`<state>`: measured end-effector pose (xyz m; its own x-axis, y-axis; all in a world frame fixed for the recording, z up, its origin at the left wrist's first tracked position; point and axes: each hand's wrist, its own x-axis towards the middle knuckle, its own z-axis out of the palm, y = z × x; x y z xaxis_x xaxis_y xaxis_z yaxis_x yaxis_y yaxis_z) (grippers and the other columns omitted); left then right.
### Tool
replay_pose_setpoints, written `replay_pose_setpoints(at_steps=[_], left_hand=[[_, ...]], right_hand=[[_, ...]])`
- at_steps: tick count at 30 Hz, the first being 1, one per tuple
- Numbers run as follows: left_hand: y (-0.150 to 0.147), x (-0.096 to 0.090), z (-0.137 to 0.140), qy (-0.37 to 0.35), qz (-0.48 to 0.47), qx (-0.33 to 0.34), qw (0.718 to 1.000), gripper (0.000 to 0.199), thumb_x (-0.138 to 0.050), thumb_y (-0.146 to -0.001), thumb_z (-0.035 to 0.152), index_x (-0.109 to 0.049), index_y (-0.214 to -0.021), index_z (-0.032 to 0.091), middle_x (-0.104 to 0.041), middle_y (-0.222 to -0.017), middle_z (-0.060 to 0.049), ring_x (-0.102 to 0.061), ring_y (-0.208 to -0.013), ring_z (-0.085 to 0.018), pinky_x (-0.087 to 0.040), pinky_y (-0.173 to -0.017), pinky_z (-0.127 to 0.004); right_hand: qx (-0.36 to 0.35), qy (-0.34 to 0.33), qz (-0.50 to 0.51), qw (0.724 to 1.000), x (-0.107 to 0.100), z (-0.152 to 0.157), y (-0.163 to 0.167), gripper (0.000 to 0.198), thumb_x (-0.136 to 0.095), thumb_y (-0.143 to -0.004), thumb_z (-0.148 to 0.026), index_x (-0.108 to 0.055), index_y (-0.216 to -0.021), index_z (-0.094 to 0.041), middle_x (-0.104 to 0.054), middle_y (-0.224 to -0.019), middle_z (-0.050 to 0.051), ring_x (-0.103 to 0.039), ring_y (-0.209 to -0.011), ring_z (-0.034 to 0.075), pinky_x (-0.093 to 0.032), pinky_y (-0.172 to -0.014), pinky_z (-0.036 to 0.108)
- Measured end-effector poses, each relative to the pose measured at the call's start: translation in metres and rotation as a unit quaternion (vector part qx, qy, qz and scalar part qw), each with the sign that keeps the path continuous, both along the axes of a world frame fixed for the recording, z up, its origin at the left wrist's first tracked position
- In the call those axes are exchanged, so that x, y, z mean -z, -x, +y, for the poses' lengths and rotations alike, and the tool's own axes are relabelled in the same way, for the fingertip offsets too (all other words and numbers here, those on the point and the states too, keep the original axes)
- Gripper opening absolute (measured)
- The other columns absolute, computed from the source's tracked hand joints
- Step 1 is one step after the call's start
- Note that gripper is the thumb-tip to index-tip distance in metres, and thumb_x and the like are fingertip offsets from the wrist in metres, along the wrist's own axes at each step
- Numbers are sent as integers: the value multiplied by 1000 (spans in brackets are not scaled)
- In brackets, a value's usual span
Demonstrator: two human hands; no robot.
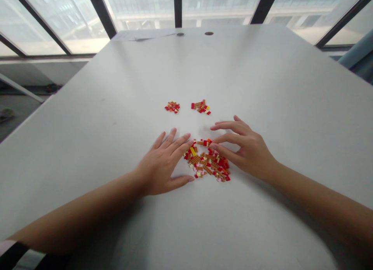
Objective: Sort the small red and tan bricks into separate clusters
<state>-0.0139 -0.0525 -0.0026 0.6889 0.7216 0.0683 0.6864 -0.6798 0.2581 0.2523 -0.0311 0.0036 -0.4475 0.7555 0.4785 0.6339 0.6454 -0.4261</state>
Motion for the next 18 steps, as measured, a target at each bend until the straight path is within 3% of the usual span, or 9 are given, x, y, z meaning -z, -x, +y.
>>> replay_pose_setpoints(at_steps=[6, 13, 18], left_hand=[[-3, -10, -2, 16, 20, -4, 1000, 84, -51, -91, 66, -30, -155, 17, -28, -165, -10, -15, -154, -39, -16, -125, -62], [-2, -16, -4, 17, 10, -2, 1000, 85, -53, -91, 65, -29, -155, 15, -30, -164, -13, -14, -154, -40, -16, -124, -63], [0, -15, -5, 18, 11, -3, 1000, 84, -52, -91, 66, -29, -155, 17, -29, -164, -11, -13, -155, -39, -16, -125, -62]], right_hand=[[15, -48, -83, 995, -3, 6, 11, 11, -67, -90, -36, -74, -94, -29, -69, -126, 9, -64, -117, 27, -35, -113, 63], [0, 1, -112, 994, -8, 11, 20, 9, -69, -88, -31, -77, -90, -30, -63, -136, 10, -60, -124, 30, -34, -112, 65], [19, -16, -41, 999, -17, 33, 6, 13, -64, -91, -31, -76, -90, -27, -72, -119, 9, -68, -108, 24, -53, -96, 46]])
